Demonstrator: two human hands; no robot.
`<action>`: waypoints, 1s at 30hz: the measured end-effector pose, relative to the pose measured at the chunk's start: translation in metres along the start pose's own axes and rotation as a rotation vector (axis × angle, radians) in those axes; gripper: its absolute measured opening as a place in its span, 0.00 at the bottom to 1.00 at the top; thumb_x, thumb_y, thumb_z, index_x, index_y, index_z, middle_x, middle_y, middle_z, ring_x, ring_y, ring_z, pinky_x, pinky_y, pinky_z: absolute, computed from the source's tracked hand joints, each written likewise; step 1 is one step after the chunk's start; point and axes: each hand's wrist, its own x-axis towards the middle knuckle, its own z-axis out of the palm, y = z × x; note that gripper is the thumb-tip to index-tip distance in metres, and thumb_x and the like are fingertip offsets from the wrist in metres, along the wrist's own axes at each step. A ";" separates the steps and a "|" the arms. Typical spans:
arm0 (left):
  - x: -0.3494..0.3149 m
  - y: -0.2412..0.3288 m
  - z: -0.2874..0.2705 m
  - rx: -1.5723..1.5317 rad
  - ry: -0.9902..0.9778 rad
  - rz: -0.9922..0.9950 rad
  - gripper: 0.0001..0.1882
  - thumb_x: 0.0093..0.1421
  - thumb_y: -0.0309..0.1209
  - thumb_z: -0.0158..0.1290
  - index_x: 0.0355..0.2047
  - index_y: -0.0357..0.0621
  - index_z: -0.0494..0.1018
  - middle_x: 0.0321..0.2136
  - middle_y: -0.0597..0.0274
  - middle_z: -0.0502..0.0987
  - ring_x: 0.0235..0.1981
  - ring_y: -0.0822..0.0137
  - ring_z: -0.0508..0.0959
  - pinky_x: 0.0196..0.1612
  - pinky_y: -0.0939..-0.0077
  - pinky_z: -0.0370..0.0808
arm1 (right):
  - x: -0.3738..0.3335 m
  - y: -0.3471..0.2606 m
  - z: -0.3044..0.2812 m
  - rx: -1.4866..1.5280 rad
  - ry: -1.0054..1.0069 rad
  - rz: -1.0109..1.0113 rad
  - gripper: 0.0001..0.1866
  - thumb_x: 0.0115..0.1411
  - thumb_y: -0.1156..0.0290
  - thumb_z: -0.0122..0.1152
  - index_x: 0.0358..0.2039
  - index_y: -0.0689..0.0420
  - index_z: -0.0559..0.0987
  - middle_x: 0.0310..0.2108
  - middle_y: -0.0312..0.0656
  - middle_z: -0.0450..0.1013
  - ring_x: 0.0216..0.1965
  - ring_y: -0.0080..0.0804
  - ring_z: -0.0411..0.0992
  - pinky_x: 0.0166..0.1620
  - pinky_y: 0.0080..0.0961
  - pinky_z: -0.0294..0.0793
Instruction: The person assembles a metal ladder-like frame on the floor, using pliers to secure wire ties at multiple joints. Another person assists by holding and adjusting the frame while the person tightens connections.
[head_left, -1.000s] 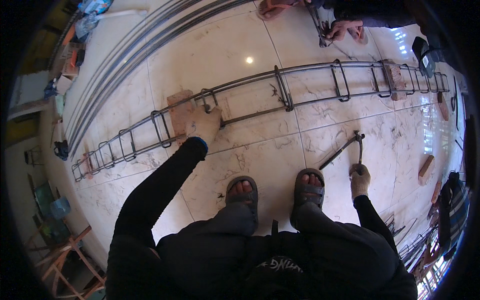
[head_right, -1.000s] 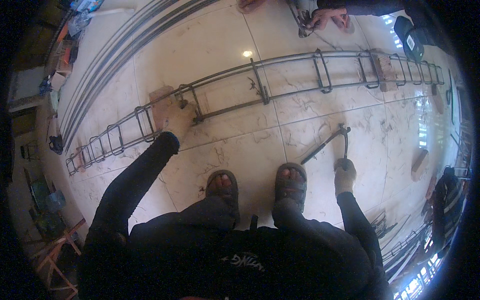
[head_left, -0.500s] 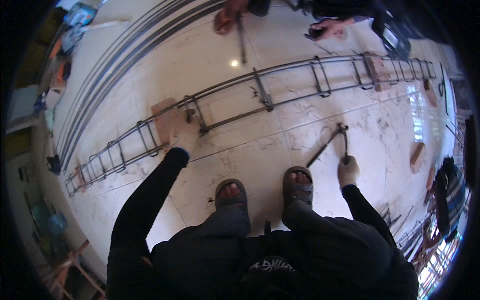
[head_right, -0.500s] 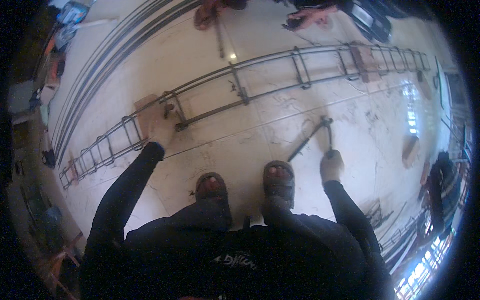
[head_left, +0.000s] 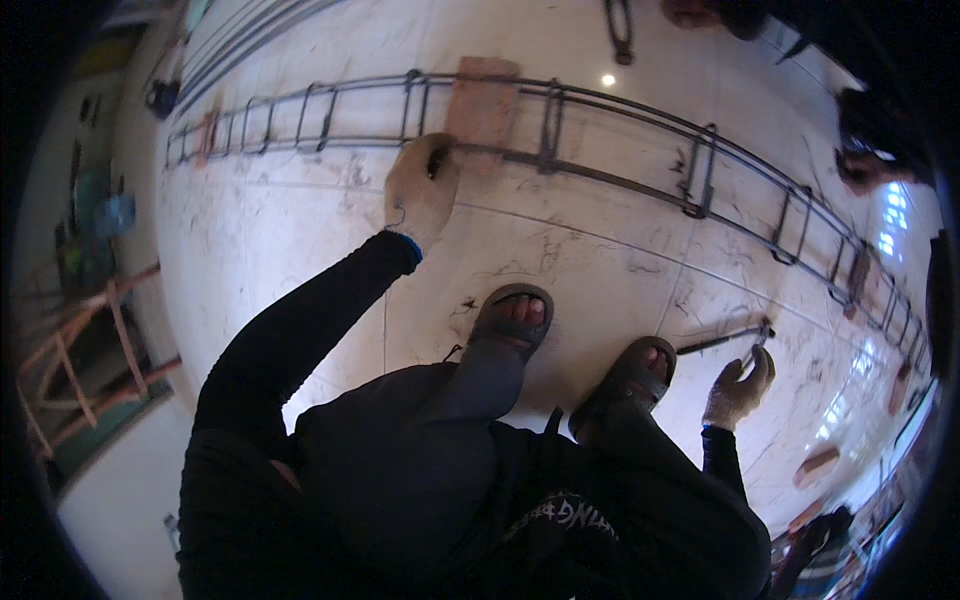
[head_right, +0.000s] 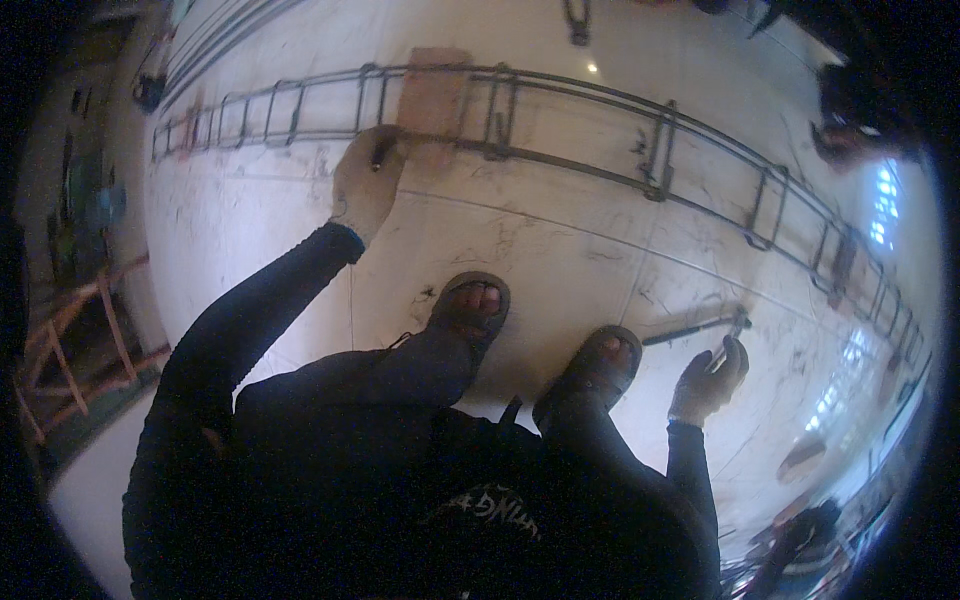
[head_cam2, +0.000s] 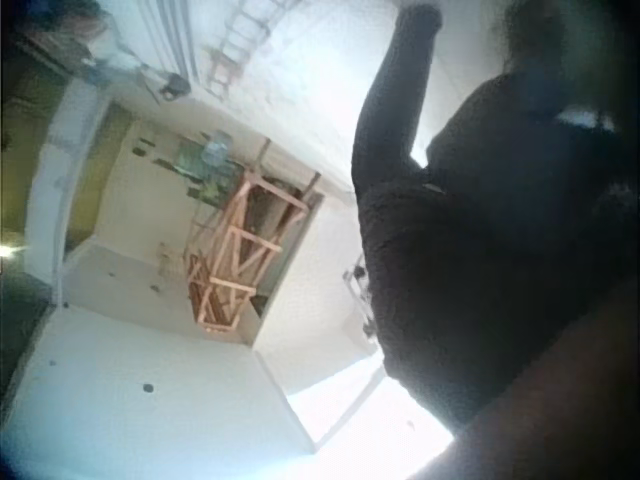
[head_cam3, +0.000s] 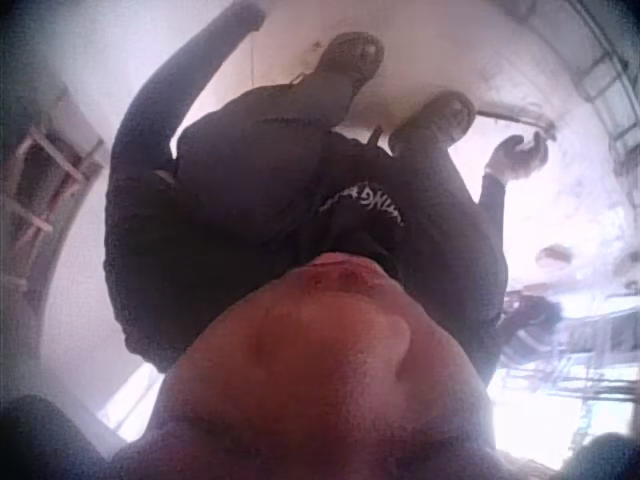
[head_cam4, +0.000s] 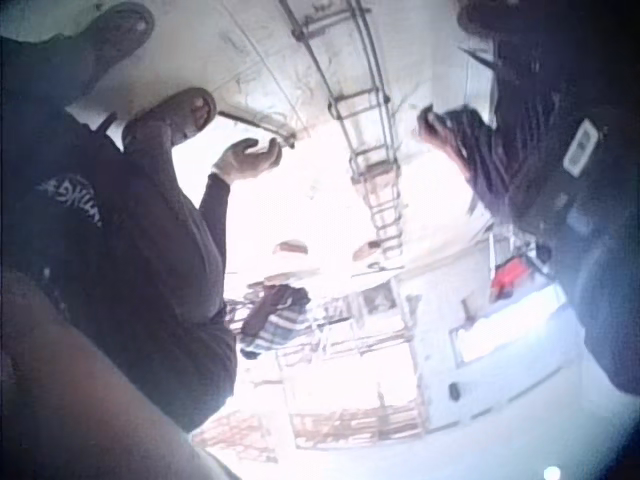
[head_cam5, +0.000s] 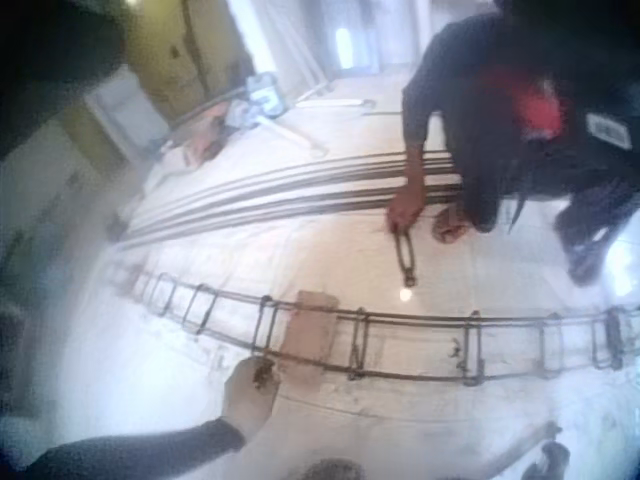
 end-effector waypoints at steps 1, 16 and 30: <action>-0.014 -0.016 -0.006 0.035 0.019 -0.097 0.20 0.66 0.35 0.57 0.54 0.38 0.77 0.52 0.45 0.80 0.50 0.49 0.82 0.55 0.61 0.77 | 0.007 -0.008 0.000 0.048 -0.008 -0.089 0.19 0.60 0.82 0.60 0.53 0.61 0.79 0.52 0.51 0.75 0.58 0.50 0.73 0.64 0.44 0.72; -0.190 -0.117 -0.043 0.344 -0.215 -0.686 0.30 0.59 0.52 0.66 0.51 0.41 0.77 0.53 0.46 0.79 0.53 0.47 0.80 0.55 0.57 0.77 | 0.085 -0.136 0.061 0.470 -0.501 -0.592 0.13 0.58 0.83 0.58 0.44 0.60 0.79 0.47 0.50 0.78 0.52 0.51 0.76 0.58 0.43 0.74; -0.221 -0.066 -0.056 -0.111 0.054 -0.527 0.10 0.69 0.33 0.54 0.43 0.39 0.78 0.38 0.46 0.83 0.41 0.51 0.85 0.46 0.63 0.79 | 0.094 -0.147 0.078 0.466 -0.631 -0.598 0.13 0.58 0.83 0.57 0.43 0.60 0.80 0.46 0.53 0.77 0.52 0.53 0.76 0.57 0.42 0.75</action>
